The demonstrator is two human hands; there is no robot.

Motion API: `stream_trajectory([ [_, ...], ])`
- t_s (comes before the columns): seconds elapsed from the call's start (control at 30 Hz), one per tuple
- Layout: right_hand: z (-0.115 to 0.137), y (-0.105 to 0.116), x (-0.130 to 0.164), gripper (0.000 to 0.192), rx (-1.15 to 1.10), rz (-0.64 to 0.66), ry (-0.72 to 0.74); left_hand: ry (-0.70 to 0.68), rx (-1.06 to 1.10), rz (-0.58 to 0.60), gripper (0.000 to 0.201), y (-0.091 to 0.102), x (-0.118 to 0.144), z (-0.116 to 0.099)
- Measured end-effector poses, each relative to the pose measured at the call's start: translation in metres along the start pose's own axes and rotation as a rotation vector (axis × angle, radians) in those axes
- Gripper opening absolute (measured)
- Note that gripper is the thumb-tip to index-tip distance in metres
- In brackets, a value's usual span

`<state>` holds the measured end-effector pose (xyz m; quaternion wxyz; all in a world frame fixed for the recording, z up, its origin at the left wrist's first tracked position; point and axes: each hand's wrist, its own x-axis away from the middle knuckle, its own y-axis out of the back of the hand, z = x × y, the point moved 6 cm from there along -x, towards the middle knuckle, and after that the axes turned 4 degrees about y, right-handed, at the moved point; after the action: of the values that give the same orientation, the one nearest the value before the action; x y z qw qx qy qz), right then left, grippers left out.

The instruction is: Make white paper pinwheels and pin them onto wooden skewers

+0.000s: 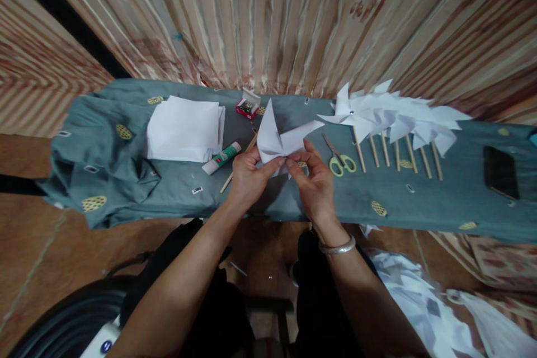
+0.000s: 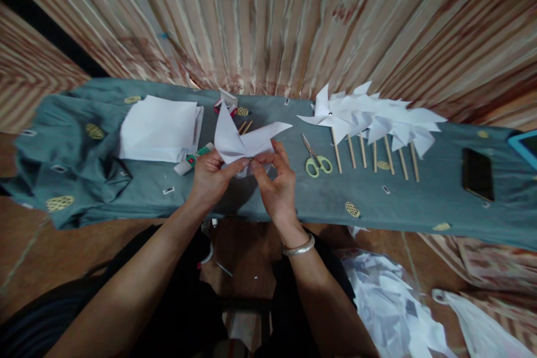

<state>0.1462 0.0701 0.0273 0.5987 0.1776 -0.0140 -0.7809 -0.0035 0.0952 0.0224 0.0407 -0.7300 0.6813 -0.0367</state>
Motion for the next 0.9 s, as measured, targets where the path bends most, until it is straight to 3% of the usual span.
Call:
stream_trajectory([
  [0.2, -0.004, 0.006, 0.001, 0.023, 0.039, -0.056, 0.043, 0.009, -0.005, 0.013, 0.016, 0.000, 0.001, 0.002],
  [0.43, -0.024, 0.005, -0.001, 0.071, -0.108, -0.086, -0.018, 0.005, -0.043, 0.015, 0.018, -0.001, 0.002, 0.004],
  [0.9, -0.023, 0.009, -0.009, 0.070, -0.256, 0.049, -0.123, 0.044, 0.019, 0.039, 0.020, -0.002, 0.005, 0.013],
])
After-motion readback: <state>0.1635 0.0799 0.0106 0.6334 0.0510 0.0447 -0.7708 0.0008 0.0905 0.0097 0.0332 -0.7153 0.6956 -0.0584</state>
